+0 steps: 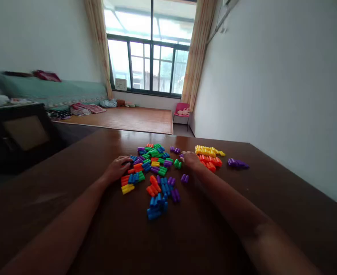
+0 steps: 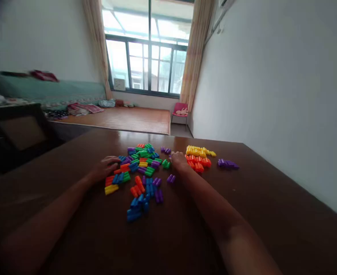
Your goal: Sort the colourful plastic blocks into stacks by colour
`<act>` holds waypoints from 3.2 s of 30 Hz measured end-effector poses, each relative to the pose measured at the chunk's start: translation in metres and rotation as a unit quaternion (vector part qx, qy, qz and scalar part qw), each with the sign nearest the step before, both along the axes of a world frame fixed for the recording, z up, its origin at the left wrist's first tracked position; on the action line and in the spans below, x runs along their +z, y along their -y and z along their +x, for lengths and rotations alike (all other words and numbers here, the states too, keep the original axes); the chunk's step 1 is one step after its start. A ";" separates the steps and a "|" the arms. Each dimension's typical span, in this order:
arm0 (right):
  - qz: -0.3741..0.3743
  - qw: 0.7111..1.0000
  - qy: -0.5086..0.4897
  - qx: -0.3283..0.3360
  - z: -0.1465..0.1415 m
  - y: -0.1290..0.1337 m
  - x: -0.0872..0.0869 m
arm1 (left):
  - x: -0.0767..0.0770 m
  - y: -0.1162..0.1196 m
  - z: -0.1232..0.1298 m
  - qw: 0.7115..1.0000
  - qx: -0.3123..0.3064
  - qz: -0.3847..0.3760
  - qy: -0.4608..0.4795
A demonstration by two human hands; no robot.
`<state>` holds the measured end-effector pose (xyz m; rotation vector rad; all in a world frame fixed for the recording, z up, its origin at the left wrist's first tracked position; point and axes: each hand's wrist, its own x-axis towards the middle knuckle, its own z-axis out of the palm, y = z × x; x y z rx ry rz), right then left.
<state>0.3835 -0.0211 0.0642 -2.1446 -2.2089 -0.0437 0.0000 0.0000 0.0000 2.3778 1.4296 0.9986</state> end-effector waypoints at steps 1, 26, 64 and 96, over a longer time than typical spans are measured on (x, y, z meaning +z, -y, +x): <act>-0.010 1.000 0.000 -0.004 -0.001 -0.004 0.001 | 0.000 0.000 0.001 1.000 0.001 0.000 0.001; 0.404 0.745 -0.383 -0.368 0.355 0.060 -0.089 | 0.002 -0.010 -0.011 0.999 0.024 -0.010 -0.047; -0.094 0.946 -0.135 0.279 0.026 0.075 0.009 | 0.014 0.006 -0.002 0.999 0.015 -0.037 -0.022; -0.066 0.929 -0.339 -0.136 0.301 0.071 -0.020 | 0.011 -0.001 -0.006 0.999 0.017 -0.032 -0.033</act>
